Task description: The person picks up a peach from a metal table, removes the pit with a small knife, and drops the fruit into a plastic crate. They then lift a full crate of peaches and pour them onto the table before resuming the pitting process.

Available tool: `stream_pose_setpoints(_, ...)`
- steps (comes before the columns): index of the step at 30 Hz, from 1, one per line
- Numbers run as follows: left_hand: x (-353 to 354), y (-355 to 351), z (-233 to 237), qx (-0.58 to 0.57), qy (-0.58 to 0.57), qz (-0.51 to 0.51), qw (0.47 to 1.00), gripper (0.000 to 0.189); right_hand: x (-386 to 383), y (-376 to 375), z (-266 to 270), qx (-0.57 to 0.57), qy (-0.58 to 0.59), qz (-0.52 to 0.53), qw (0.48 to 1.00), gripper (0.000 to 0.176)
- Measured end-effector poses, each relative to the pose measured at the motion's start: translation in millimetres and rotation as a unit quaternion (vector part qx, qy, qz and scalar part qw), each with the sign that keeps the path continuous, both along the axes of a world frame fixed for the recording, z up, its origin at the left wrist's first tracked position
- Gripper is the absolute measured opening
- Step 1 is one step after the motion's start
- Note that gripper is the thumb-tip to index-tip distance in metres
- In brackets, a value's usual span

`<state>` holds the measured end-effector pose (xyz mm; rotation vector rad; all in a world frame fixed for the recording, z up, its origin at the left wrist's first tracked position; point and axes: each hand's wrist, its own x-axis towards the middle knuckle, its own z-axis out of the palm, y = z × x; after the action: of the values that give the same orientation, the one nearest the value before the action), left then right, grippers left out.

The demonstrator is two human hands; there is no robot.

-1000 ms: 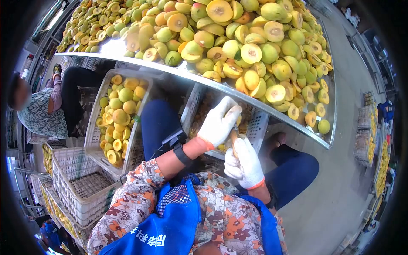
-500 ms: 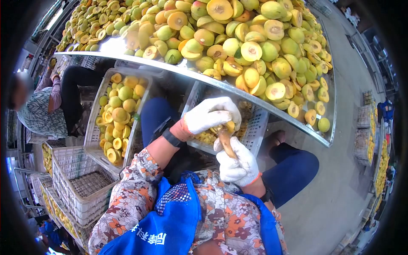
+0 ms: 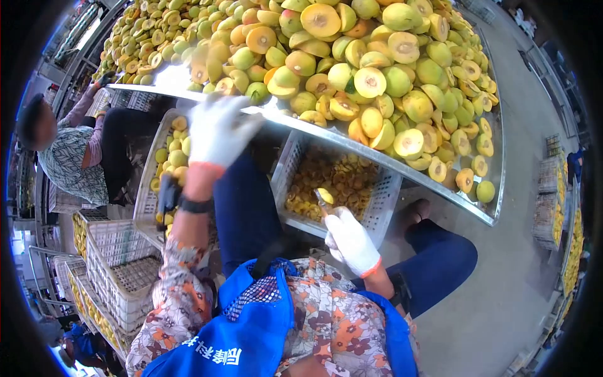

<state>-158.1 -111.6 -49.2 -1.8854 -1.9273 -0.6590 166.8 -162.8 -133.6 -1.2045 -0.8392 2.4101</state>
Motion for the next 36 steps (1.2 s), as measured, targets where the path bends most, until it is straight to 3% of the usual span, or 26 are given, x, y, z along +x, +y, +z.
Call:
stream_pose_setpoints(1,21,15,-1,-0.05,-0.024,-0.028,0.998,0.03,1,0,-13,0.352,-0.086,0.072,0.929,0.017)
stream_pose_setpoints(2,41,32,-2,-0.098,-0.047,-0.057,0.992,0.034,2,3,-18,0.655,-0.161,0.133,0.726,0.023)
stream_pose_setpoints(3,54,48,-9,-0.154,-0.015,-0.066,0.986,0.041,4,3,-17,0.656,-0.162,0.135,0.725,0.023)
stream_pose_setpoints(5,68,80,-16,-0.21,0.015,-0.073,0.975,0.048,8,4,-15,0.731,-0.21,0.098,0.642,0.032)
stream_pose_setpoints(7,72,101,-14,-0.391,-0.052,-0.016,0.919,0.059,12,2,-24,0.703,-0.215,0.107,0.669,0.03)
stream_pose_setpoints(9,66,101,-27,-0.361,-0.064,-0.029,0.93,0.062,15,1,-24,0.675,-0.219,0.115,0.695,0.028)
stream_pose_setpoints(10,60,104,-32,-0.328,-0.072,-0.042,0.941,0.065,14,2,-22,0.582,-0.218,0.086,0.779,0.027)
stream_pose_setpoints(11,62,90,-20,-0.294,-0.1,-0.032,0.95,0.053,14,1,-18,0.475,-0.213,0.057,0.852,0.026)
stream_pose_setpoints(12,58,83,-22,-0.296,-0.099,-0.034,0.95,0.053,16,2,-14,0.473,-0.213,0.056,0.853,0.026)
stream_pose_setpoints(13,52,76,-26,-0.185,-0.278,-0.085,0.939,0.048,18,4,-9,0.598,-0.239,0.054,0.763,0.025)
stream_pose_setpoints(14,50,67,-31,-0.068,-0.445,-0.129,0.884,0.042,18,3,-5,0.706,-0.259,0.053,0.657,0.026)
stream_pose_setpoints(15,61,47,-18,-0.109,-0.615,-0.14,0.768,0.036,12,-1,0,0.578,-0.22,-0.009,0.786,0.029)
stream_pose_setpoints(16,61,37,-27,-0.167,-0.733,-0.155,0.641,0.041,8,-1,8,0.574,-0.222,-0.006,0.788,0.029)
stream_pose_setpoints(18,96,10,-27,-0.18,-0.848,-0.091,0.49,0.044,0,8,34,0.741,-0.232,-0.05,0.629,0.037)
stream_pose_setpoints(19,110,-1,-30,-0.182,-0.85,-0.092,0.486,0.044,-5,7,38,0.654,-0.204,-0.081,0.724,0.043)
stream_pose_setpoints(22,128,-23,-36,-0.263,-0.867,-0.092,0.413,0.042,-11,7,34,0.58,-0.261,-0.055,0.769,0.043)
stream_pose_setpoints(23,139,-23,-38,-0.218,-0.866,-0.078,0.443,0.041,-10,5,27,0.645,-0.283,-0.054,0.708,0.032)
stream_pose_setpoints(24,149,-22,-41,-0.171,-0.862,-0.063,0.473,0.04,-5,3,23,0.645,-0.284,-0.052,0.707,0.032)
stream_pose_setpoints(26,149,-23,-46,-0.175,-0.848,-0.076,0.495,0.038,1,2,20,0.732,-0.287,-0.008,0.619,0.023)
stream_pose_setpoints(28,149,-24,-51,-0.181,-0.832,-0.089,0.516,0.037,-1,0,21,0.736,-0.292,-0.012,0.611,0.021)
stream_pose_setpoints(30,151,-26,-56,-0.109,-0.731,-0.18,0.65,0.036,-1,-2,21,0.741,-0.296,-0.013,0.603,0.019)
stream_pose_setpoints(36,160,-42,-57,-0.093,-0.659,-0.152,0.731,0.038,4,-11,5,0.772,-0.297,0.015,0.562,0.031)
